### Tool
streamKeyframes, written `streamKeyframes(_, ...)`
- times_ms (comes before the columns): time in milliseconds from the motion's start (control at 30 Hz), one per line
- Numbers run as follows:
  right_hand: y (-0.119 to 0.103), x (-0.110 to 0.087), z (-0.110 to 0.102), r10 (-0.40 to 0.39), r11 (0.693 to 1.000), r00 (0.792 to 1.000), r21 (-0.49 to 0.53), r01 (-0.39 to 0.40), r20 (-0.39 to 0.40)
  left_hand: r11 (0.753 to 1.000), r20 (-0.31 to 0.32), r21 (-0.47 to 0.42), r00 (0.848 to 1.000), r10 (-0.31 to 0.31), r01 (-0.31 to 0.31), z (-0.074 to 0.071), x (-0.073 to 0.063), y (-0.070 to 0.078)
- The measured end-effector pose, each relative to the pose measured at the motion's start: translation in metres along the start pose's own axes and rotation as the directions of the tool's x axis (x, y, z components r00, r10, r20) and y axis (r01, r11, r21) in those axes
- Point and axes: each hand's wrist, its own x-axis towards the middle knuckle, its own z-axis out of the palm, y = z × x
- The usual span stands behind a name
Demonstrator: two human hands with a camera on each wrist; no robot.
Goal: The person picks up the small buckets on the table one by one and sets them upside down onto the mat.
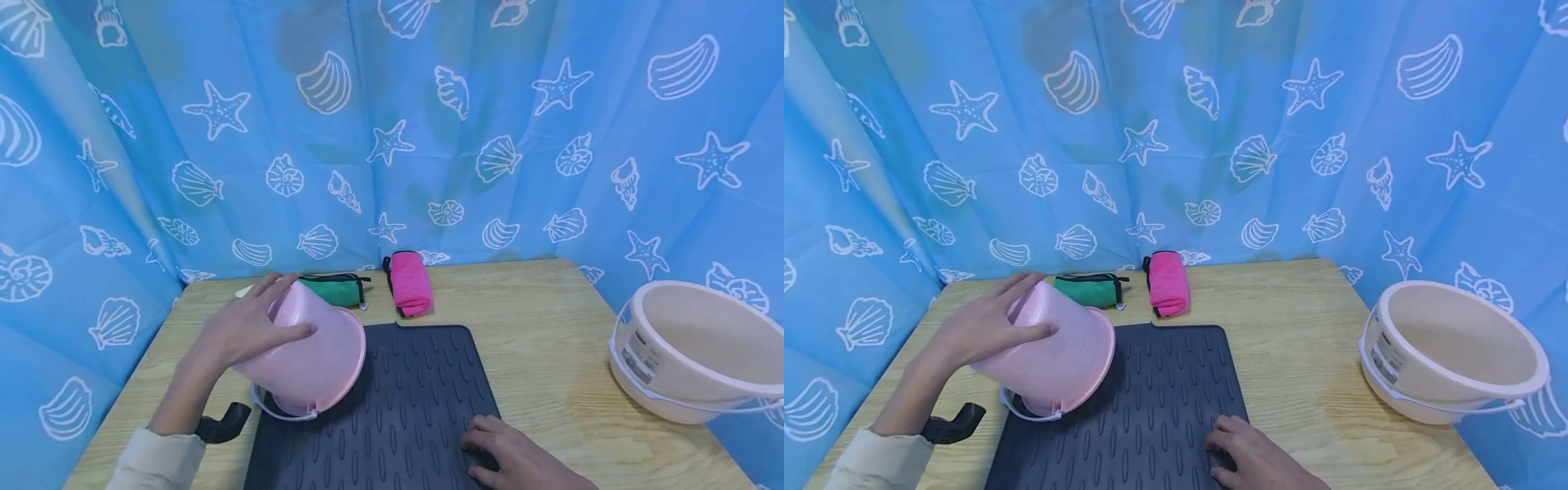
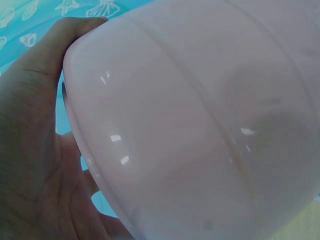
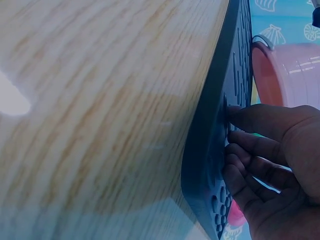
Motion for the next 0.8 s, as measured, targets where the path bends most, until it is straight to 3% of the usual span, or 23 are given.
streamKeyframes(333,-0.002,-0.001,0.0,0.038,0.999,0.999,0.001,-0.038,0.007,0.998,0.011,0.071,1.0,-0.002,0.001,0.008,0.01,0.018)
streamKeyframes(667,0.0,-0.002,0.0,-0.007,1.0,1.0,-0.021,0.007,-0.014,0.993,0.03,0.115,0.999,-0.012,0.009,0.015,0.016,0.03)
streamKeyframes(800,0.001,-0.002,0.001,0.009,1.0,1.0,-0.016,-0.01,-0.005,0.99,0.034,0.137,0.999,-0.018,0.014,0.016,0.017,0.035)
